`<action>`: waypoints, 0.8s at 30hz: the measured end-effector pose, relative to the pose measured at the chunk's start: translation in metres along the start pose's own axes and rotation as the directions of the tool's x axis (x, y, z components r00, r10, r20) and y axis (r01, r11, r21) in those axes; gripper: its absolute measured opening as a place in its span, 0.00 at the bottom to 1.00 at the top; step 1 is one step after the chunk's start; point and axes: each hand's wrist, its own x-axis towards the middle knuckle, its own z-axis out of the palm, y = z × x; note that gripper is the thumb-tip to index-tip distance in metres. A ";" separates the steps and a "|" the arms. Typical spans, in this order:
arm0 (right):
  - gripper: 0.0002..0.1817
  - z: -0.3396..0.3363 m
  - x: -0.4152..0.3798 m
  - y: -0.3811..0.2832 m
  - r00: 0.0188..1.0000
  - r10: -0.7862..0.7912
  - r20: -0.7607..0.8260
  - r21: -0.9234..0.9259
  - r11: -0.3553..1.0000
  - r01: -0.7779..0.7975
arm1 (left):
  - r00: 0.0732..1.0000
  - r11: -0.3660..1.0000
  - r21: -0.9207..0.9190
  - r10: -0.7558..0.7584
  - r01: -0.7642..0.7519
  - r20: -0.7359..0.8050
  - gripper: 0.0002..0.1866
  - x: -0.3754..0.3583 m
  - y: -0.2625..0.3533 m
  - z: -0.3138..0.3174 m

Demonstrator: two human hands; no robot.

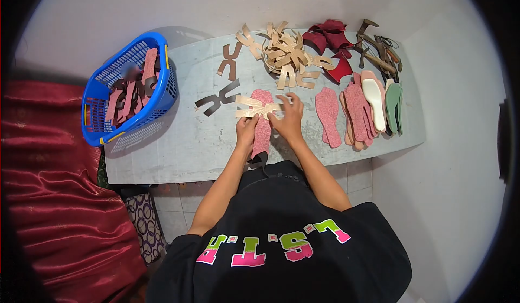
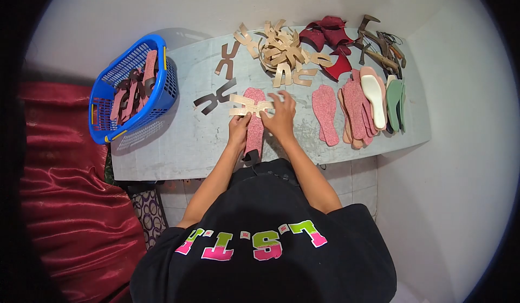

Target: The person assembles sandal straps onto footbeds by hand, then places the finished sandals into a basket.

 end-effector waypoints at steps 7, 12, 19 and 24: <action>0.18 0.013 0.011 0.014 0.906 0.063 0.419 0.153 0.978 -0.138 | 0.994 0.968 -0.248 -0.002 0.030 0.111 0.20 0.004 -0.014 -0.004; 0.08 0.028 0.004 0.034 0.725 0.403 0.558 0.377 0.656 -0.654 | 0.987 0.952 -0.290 -0.054 0.096 0.150 0.25 0.000 0.000 0.005; 0.09 0.016 0.012 0.036 0.332 0.349 0.876 0.445 -0.323 -0.835 | 0.938 0.920 -0.291 -0.173 0.263 0.300 0.34 -0.005 0.006 0.007; 0.08 0.034 -0.006 0.064 0.487 0.413 0.770 0.636 -0.429 -0.642 | 0.935 0.891 -0.321 -0.245 0.322 0.256 0.38 -0.002 -0.004 -0.007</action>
